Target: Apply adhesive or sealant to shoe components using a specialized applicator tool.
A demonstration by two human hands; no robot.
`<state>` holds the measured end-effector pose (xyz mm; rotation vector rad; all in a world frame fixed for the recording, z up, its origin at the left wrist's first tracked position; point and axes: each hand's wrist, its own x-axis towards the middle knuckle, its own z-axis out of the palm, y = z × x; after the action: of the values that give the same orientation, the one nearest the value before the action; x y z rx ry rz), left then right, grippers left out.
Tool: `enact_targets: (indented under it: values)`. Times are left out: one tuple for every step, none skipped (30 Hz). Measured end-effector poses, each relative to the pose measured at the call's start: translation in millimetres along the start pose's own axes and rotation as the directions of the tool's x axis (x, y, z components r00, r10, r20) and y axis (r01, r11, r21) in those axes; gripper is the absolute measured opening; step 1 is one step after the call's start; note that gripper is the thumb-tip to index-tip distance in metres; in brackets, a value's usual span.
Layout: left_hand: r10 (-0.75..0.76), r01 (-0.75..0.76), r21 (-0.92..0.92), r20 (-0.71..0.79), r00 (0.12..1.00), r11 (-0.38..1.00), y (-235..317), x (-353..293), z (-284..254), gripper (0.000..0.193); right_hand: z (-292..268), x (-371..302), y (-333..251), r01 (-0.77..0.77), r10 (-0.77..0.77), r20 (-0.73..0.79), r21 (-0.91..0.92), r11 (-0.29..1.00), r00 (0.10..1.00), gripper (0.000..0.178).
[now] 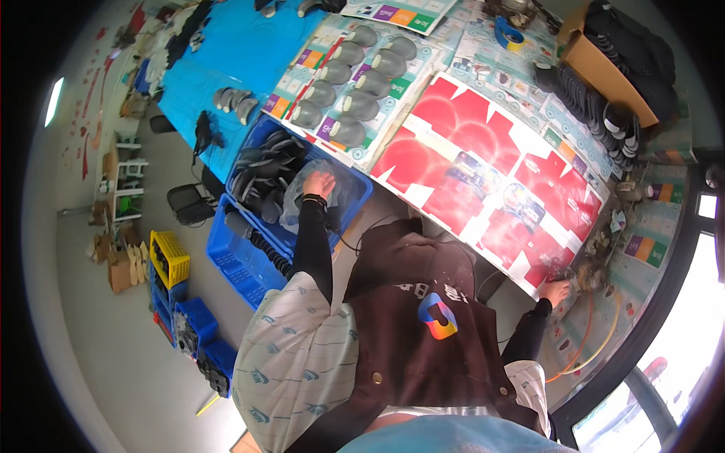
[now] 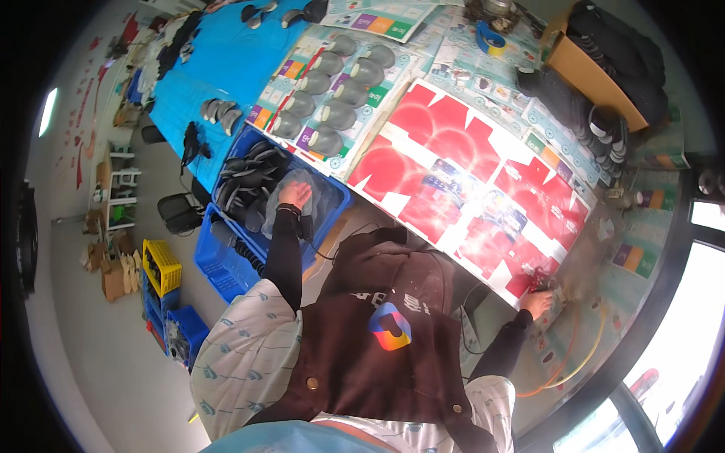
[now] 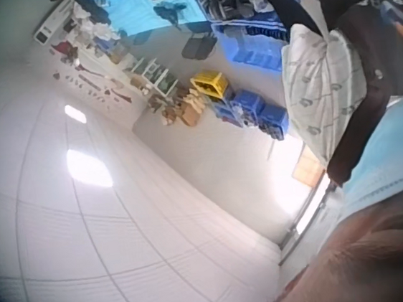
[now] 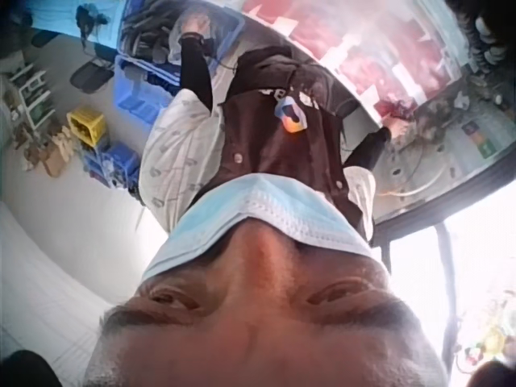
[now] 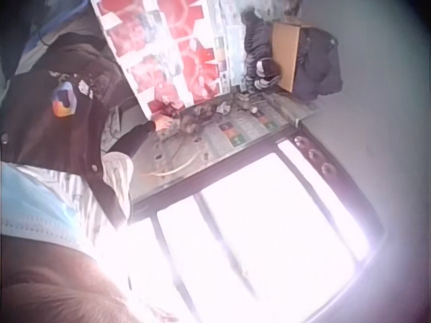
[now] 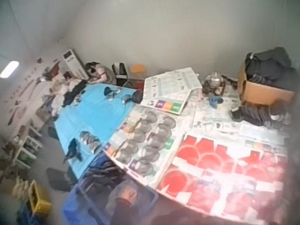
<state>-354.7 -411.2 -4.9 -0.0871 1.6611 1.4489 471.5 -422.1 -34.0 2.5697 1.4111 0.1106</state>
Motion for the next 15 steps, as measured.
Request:
enact_targets:
  values:
    - [-0.010, 0.011, 0.021, -0.052, 0.999, 1.000, 4.1, -8.2, -21.6, 0.046, -5.7, -0.9, -9.6, -0.029, 0.029, 0.044, 0.011, 1.000, 0.999, 0.071]
    - [0.011, -0.010, 0.019, -0.082, 0.997, 1.000, 9.2, -14.7, -41.9, 0.046, -11.9, -3.8, -21.1, -0.059, 0.057, 0.086, 0.018, 0.998, 0.995, 0.067]
    - [0.039, -0.037, 0.026, -0.076, 0.996, 0.999, 11.6, -17.2, -46.9, 0.044, -17.3, 0.1, -27.2, -0.038, 0.036, 0.080, 0.026, 0.999, 0.996, 0.067]
    - [0.067, -0.064, 0.033, -0.072, 0.995, 0.997, 13.7, -19.7, -53.7, 0.041, -23.3, 1.9, -33.2, -0.044, 0.044, 0.092, -0.001, 0.999, 0.995, 0.062]
    - [0.065, -0.064, 0.010, -0.105, 0.992, 0.998, 14.6, -21.5, -61.2, 0.041, -28.9, 3.6, -41.7, -0.047, 0.050, 0.103, -0.031, 0.998, 0.993, 0.058]
    - [0.063, -0.064, -0.004, -0.128, 0.990, 0.998, 13.1, -22.1, -63.4, 0.041, -42.4, 2.1, -58.3, 0.000, -0.002, 0.020, 0.099, 0.995, 1.000, 0.051]
    - [0.040, -0.041, -0.005, -0.109, 0.993, 0.999, 15.0, -15.9, -56.1, 0.040, -44.5, 13.3, -67.8, 0.138, -0.134, -0.032, 0.224, 0.965, 0.990, 0.051]
    - [0.013, -0.014, -0.006, -0.090, 0.996, 1.000, 17.8, -7.5, -50.8, 0.040, -46.4, 23.6, -77.6, 0.275, -0.258, -0.095, 0.332, 0.902, 0.961, 0.051]
    - [0.030, -0.035, -0.035, -0.130, 0.991, 0.999, 37.0, -1.2, -71.4, 0.037, -57.9, 21.8, -125.6, 0.269, -0.362, 0.032, 0.607, 0.747, 0.932, 0.048]
    - [0.007, -0.013, -0.051, -0.115, 0.993, 0.999, 38.3, 14.0, -60.1, 0.037, -59.8, 19.1, -159.6, 0.212, -0.365, -0.007, 0.824, 0.526, 0.931, 0.042]
    - [0.046, -0.049, -0.040, -0.062, 0.997, 0.998, 38.5, 34.3, -25.3, 0.035, -73.2, 29.1, -181.6, 0.206, -0.431, -0.052, 0.925, 0.319, 0.901, 0.039]
    - [0.085, -0.085, 0.001, -0.122, 0.989, 0.996, 34.7, 43.3, -51.1, 0.034, -126.3, -9.3, -248.9, -0.140, -0.534, 0.245, 0.963, 0.229, 0.810, 0.038]
    - [0.096, -0.100, -0.046, -0.081, 0.992, 0.994, 32.2, 66.6, -44.2, 0.032, -142.6, -16.9, -287.1, -0.280, -0.592, 0.291, 0.953, 0.112, 0.752, 0.038]
    - [0.121, -0.126, -0.087, -0.060, 0.991, 0.988, 37.8, 91.8, -49.8, 0.031, -160.7, -32.2, -329.7, -0.321, -0.679, 0.290, 0.943, 0.083, 0.675, 0.039]
    - [0.112, -0.101, -0.263, 0.026, 0.993, 0.959, 64.2, 116.4, -82.3, 0.029, -179.9, -53.4, -378.4, -0.348, -0.782, 0.258, 0.936, 0.056, 0.567, 0.039]
